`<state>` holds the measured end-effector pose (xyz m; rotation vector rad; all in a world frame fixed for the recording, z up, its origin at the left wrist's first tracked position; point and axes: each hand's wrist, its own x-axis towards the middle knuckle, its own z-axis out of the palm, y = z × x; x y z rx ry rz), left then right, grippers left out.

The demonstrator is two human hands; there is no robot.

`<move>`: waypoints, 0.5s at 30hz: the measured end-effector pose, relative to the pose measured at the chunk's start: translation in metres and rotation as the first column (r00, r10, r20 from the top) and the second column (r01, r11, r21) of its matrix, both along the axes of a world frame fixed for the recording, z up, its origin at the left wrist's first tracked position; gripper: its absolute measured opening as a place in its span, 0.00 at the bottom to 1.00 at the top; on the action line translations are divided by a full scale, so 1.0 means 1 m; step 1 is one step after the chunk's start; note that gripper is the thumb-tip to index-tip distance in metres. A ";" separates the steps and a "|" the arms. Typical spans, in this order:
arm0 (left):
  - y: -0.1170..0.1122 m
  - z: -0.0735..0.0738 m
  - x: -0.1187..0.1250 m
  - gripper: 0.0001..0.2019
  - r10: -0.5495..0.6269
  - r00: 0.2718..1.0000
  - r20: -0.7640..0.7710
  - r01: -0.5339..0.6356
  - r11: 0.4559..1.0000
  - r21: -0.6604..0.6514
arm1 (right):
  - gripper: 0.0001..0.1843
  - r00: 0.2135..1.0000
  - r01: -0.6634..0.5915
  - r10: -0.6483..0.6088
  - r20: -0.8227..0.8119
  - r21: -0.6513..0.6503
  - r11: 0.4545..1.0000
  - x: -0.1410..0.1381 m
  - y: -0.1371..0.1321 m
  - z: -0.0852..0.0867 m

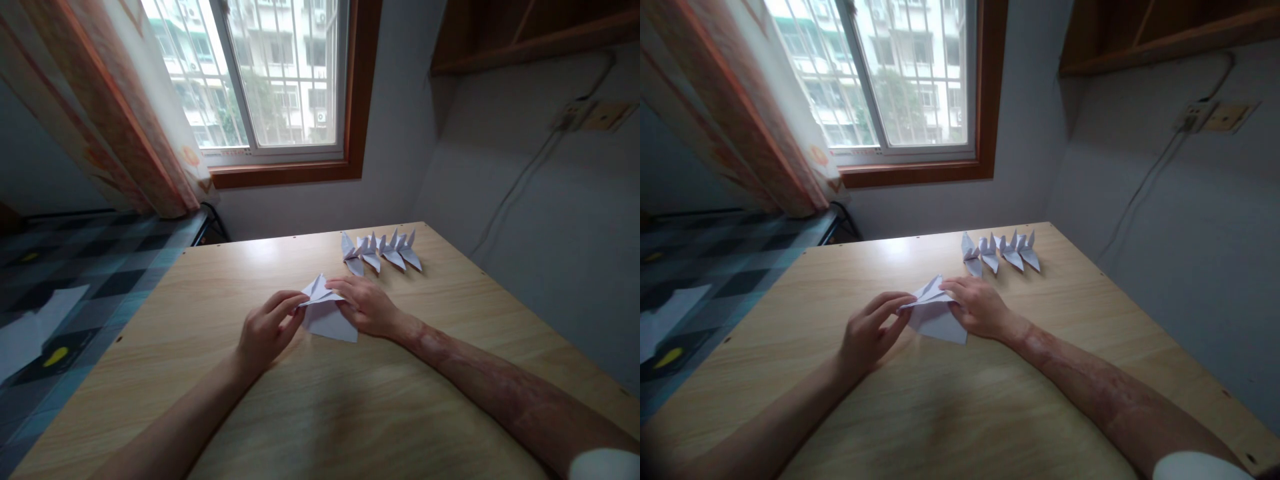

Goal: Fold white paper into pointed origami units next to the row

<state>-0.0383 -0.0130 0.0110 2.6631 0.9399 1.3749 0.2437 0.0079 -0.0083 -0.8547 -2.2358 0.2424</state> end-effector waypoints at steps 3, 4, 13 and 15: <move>0.000 0.002 0.001 0.09 -0.057 0.998 -0.005 0.057 0.998 -0.008 | 0.23 1.000 -0.001 0.001 -0.010 0.011 1.000 0.000 0.000 0.000; 0.000 0.004 0.001 0.09 -0.084 0.996 -0.013 0.084 0.996 -0.013 | 0.23 1.000 0.006 -0.006 -0.011 0.013 1.000 0.001 0.000 0.000; 0.002 0.013 0.001 0.12 -0.041 0.999 0.018 0.043 0.992 -0.121 | 0.23 1.000 0.010 -0.010 0.004 0.013 1.000 0.002 0.001 -0.001; 0.004 0.013 0.000 0.14 -0.059 0.998 0.007 0.060 0.986 -0.157 | 0.23 1.000 0.021 -0.021 -0.004 0.012 1.000 0.002 0.001 -0.001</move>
